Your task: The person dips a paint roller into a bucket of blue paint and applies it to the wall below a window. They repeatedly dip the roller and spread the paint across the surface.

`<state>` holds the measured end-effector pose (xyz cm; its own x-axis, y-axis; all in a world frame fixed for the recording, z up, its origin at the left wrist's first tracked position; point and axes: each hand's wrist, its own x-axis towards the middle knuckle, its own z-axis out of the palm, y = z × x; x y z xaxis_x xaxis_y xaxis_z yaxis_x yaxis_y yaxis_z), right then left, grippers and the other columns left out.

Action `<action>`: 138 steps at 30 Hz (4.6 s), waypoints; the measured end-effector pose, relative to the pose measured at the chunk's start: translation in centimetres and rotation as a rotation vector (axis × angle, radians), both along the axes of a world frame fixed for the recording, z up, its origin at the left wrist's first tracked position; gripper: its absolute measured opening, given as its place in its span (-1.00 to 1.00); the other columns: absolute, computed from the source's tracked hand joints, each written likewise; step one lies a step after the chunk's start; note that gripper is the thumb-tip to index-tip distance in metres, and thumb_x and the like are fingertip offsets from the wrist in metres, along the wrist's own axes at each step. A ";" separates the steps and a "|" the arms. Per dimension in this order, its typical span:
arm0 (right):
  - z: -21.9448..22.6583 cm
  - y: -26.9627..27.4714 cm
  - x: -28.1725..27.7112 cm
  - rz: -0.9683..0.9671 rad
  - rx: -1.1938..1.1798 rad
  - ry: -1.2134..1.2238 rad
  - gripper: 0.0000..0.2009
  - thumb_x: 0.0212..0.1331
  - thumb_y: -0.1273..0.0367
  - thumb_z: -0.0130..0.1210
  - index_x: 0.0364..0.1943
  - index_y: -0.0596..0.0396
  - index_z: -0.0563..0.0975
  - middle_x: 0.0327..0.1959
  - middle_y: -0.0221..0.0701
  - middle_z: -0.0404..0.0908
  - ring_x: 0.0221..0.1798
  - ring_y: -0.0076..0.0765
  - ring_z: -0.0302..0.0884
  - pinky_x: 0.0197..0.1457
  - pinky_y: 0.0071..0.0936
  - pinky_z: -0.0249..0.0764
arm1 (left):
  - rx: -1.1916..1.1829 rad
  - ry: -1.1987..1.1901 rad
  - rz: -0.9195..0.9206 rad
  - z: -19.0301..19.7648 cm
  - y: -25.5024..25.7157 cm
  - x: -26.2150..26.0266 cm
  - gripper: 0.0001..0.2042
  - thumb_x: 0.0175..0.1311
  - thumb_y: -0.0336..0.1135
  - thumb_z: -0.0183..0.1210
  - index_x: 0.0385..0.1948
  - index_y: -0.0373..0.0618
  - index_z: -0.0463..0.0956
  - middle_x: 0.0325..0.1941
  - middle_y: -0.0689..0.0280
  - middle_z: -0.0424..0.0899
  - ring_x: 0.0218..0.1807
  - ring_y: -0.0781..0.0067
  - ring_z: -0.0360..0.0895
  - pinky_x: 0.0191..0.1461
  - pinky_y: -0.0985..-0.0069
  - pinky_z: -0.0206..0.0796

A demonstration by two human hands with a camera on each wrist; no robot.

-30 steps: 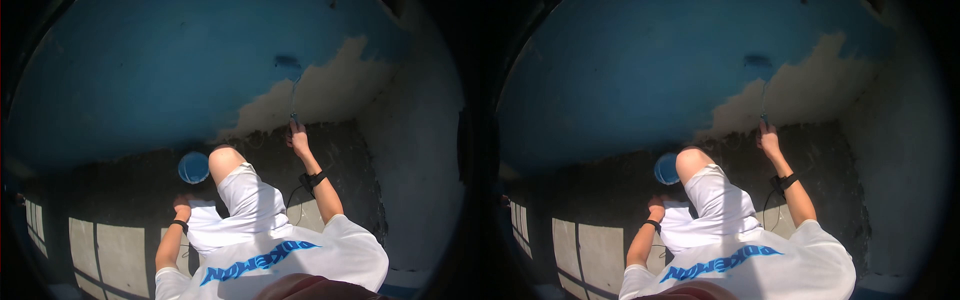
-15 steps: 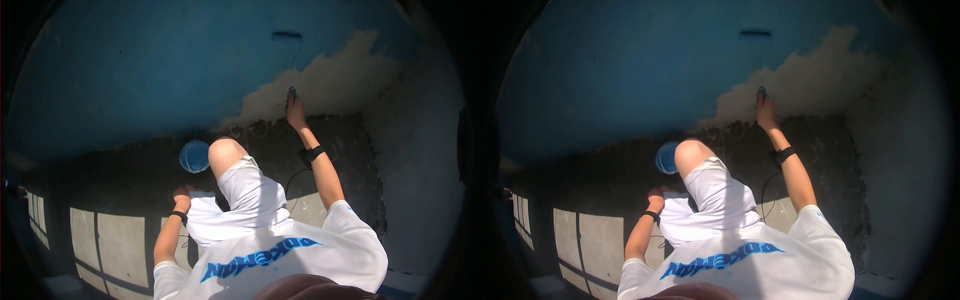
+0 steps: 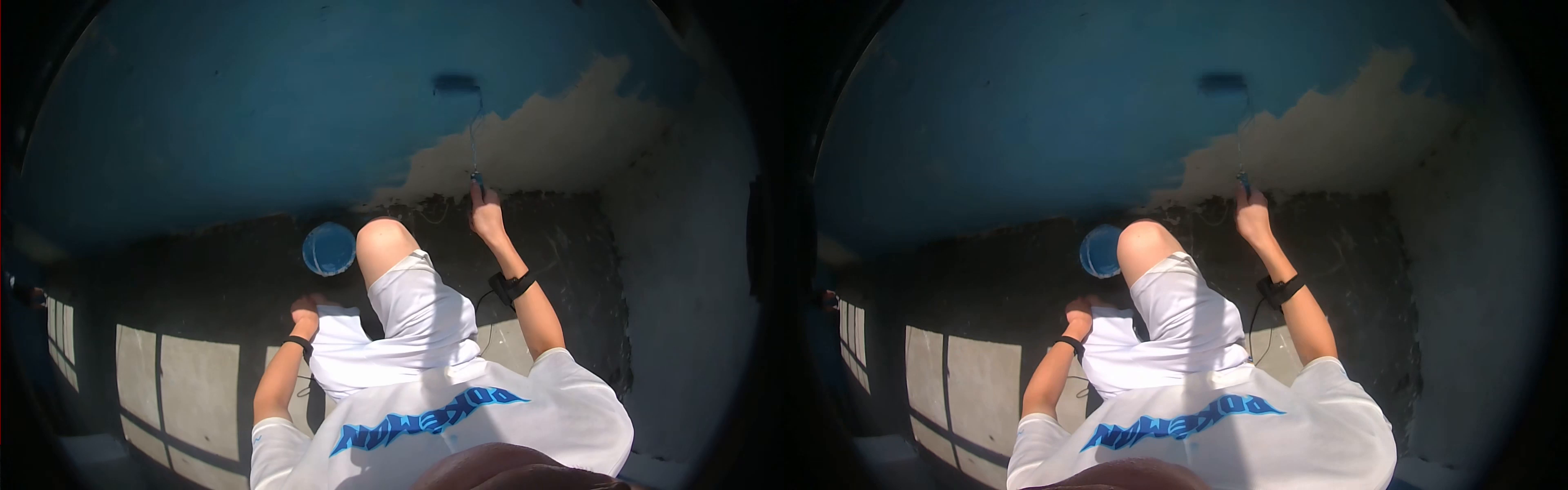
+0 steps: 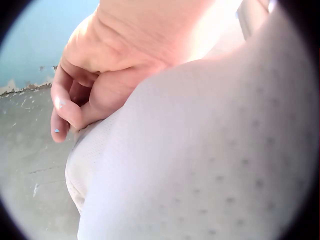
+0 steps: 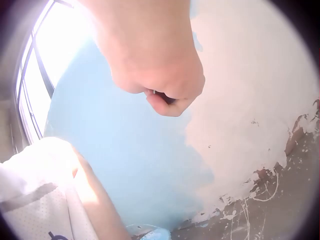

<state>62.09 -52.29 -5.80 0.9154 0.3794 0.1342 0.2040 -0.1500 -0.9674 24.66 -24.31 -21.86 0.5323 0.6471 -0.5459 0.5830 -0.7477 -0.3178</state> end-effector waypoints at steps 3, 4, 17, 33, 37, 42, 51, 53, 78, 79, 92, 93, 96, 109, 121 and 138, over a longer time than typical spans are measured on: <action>8.5 2.5 -0.8 0.093 0.019 -0.058 -0.62 0.36 0.11 -0.15 -0.52 0.07 0.35 -0.80 -0.54 0.21 -0.82 -0.59 0.13 -0.75 -0.51 0.07 | 0.033 0.033 -0.033 0.4 -0.5 0.0 -0.73 0.11 -0.40 0.20 -0.12 0.06 0.60 0.04 0.29 0.59 0.04 0.34 0.58 -0.04 0.51 0.49; 10.3 3.5 -0.7 0.104 -0.009 -0.113 -0.62 0.37 0.12 -0.15 -0.51 0.10 0.35 -0.78 -0.52 0.23 -0.78 -0.59 0.17 -0.71 -0.51 0.10 | 0.041 0.051 -0.017 0.8 -0.6 0.2 -0.75 0.13 -0.40 0.17 -0.13 0.05 0.60 0.03 0.29 0.59 0.05 0.34 0.57 -0.04 0.51 0.49; -3.7 4.5 -0.7 -0.126 -0.412 -0.205 -0.58 0.31 0.17 -0.10 -0.27 0.40 0.47 -0.33 0.19 0.52 -0.15 0.34 0.46 -0.16 -0.03 0.36 | 0.053 -0.172 0.137 0.3 -0.7 -0.8 -0.81 0.23 -0.43 0.05 -0.22 0.02 0.63 -0.03 0.27 0.63 -0.01 0.31 0.61 -0.07 0.46 0.51; 16.9 -8.8 4.7 0.069 0.299 0.232 -0.65 0.34 0.02 -0.14 -0.48 -0.07 0.28 -0.71 -0.64 0.19 -0.76 -0.73 0.09 -0.78 -0.69 -0.03 | 0.053 -0.060 -0.031 2.4 -1.4 -0.2 -0.78 0.17 -0.40 0.14 -0.16 0.06 0.61 0.01 0.28 0.61 0.03 0.32 0.58 -0.01 0.44 0.49; 23.7 -11.0 9.2 0.005 0.307 0.030 -0.63 0.32 -0.03 -0.13 -0.46 -0.09 0.30 -0.69 -0.66 0.22 -0.76 -0.73 0.10 -0.76 -0.69 0.01 | 0.062 -0.127 0.041 -3.1 0.8 -0.3 -0.70 0.07 -0.36 0.25 -0.11 0.10 0.59 0.06 0.29 0.58 0.08 0.33 0.56 0.03 0.46 0.47; 28.2 -12.1 12.7 0.061 0.341 0.032 -0.63 0.30 -0.05 -0.12 -0.44 -0.10 0.30 -0.69 -0.66 0.21 -0.75 -0.73 0.09 -0.74 -0.68 0.02 | 0.052 -0.051 -0.030 0.7 -0.7 0.1 -0.72 0.11 -0.37 0.21 -0.10 0.10 0.59 0.05 0.30 0.59 0.08 0.34 0.56 0.02 0.47 0.47; 20.2 -8.8 15.1 -0.079 0.250 0.096 -0.56 0.37 -0.01 -0.23 -0.65 -0.19 0.11 -0.80 -0.68 -0.08 -0.81 -0.65 -0.12 -0.74 -0.56 -0.15 | 0.026 -0.096 0.033 -1.3 0.2 0.4 -0.77 0.16 -0.39 0.15 -0.15 0.10 0.62 0.00 0.30 0.62 0.04 0.35 0.58 -0.02 0.48 0.49; 16.9 -8.3 14.4 -0.089 0.198 0.070 -0.56 0.37 0.00 -0.22 -0.64 -0.16 0.07 -0.81 -0.65 -0.09 -0.82 -0.64 -0.15 -0.74 -0.54 -0.17 | 0.041 -0.080 0.037 -1.6 0.2 0.3 -0.78 0.17 -0.40 0.14 -0.16 0.11 0.62 -0.02 0.31 0.63 0.03 0.36 0.59 -0.03 0.48 0.49; -4.0 -8.1 3.2 -0.191 -0.166 0.347 -0.62 0.33 0.03 -0.16 -0.31 0.08 0.41 -0.72 -0.57 0.12 -0.77 -0.59 0.12 -0.76 -0.55 0.07 | 0.059 -0.119 0.038 -1.2 0.2 -0.1 -0.81 0.23 -0.40 0.06 -0.22 0.08 0.64 -0.04 0.28 0.64 0.00 0.36 0.60 -0.06 0.50 0.50; -2.8 -8.3 3.0 -0.187 -0.145 0.302 -0.63 0.33 0.04 -0.15 -0.30 0.08 0.41 -0.73 -0.58 0.11 -0.78 -0.60 0.11 -0.76 -0.56 0.05 | 0.062 -0.121 0.043 -1.5 0.2 -0.1 -0.81 0.23 -0.40 0.06 -0.22 0.08 0.64 -0.04 0.28 0.64 0.00 0.36 0.60 -0.06 0.50 0.50; 1.8 -3.0 9.1 -0.206 -0.106 -0.041 -0.60 0.39 0.08 -0.26 -0.52 0.05 0.30 -0.76 -0.53 0.20 -0.76 -0.51 0.12 -0.69 -0.46 0.04 | 0.146 -0.238 0.159 -2.9 0.7 -0.2 -0.74 0.31 -0.38 -0.07 0.02 -0.06 0.41 -0.02 0.16 0.58 -0.05 0.26 0.62 -0.10 0.45 0.52; -2.5 -3.4 10.8 -0.175 -0.215 -0.178 -0.58 0.40 0.10 -0.26 -0.46 0.15 0.35 -0.75 -0.44 0.28 -0.71 -0.40 0.24 -0.61 -0.37 0.15 | 0.156 -0.309 0.219 -2.6 0.6 -0.2 -0.70 0.32 -0.38 -0.09 0.08 -0.09 0.32 -0.03 0.09 0.57 -0.06 0.24 0.62 -0.10 0.45 0.52; -10.6 -3.0 10.8 -0.317 -0.164 -0.698 -0.54 0.40 0.12 -0.27 -0.33 0.32 0.44 -0.63 -0.20 0.47 -0.53 -0.13 0.45 -0.39 -0.19 0.31 | 0.225 -0.286 0.232 -3.2 0.5 -0.3 -0.65 0.31 -0.37 -0.09 0.13 -0.11 0.20 -0.06 0.00 0.54 -0.09 0.17 0.62 -0.13 0.46 0.53; -8.3 -5.0 1.2 -0.228 -0.256 -0.356 -0.51 0.38 0.09 -0.23 -0.26 0.34 0.49 -0.57 -0.12 0.51 -0.48 -0.11 0.48 -0.32 -0.19 0.36 | 0.175 -0.375 0.268 -1.2 -0.3 -0.5 -0.23 0.28 -0.27 0.02 0.38 -0.20 -0.34 -0.14 -0.03 0.59 -0.24 0.16 0.66 -0.22 0.39 0.55; 18.5 4.3 1.6 0.071 0.214 -0.073 -0.60 0.38 0.08 -0.19 -0.57 -0.01 0.27 -0.76 -0.64 0.12 -0.77 -0.69 0.04 -0.72 -0.61 0.05 | 0.112 -0.298 0.260 -1.8 0.3 -0.7 -0.17 0.27 -0.33 0.02 0.38 -0.11 -0.49 -0.21 0.02 0.64 -0.26 0.21 0.67 -0.19 0.38 0.53; -9.5 1.3 2.1 -0.049 -0.351 -0.174 -0.53 0.35 0.11 -0.17 -0.26 0.38 0.47 -0.33 0.16 0.53 -0.10 0.34 0.44 -0.16 -0.07 0.35 | 0.086 -0.296 0.303 -2.1 0.6 -0.6 -0.17 0.29 -0.20 0.02 0.40 0.01 -0.48 -0.22 0.05 0.63 -0.25 0.20 0.66 -0.21 0.38 0.52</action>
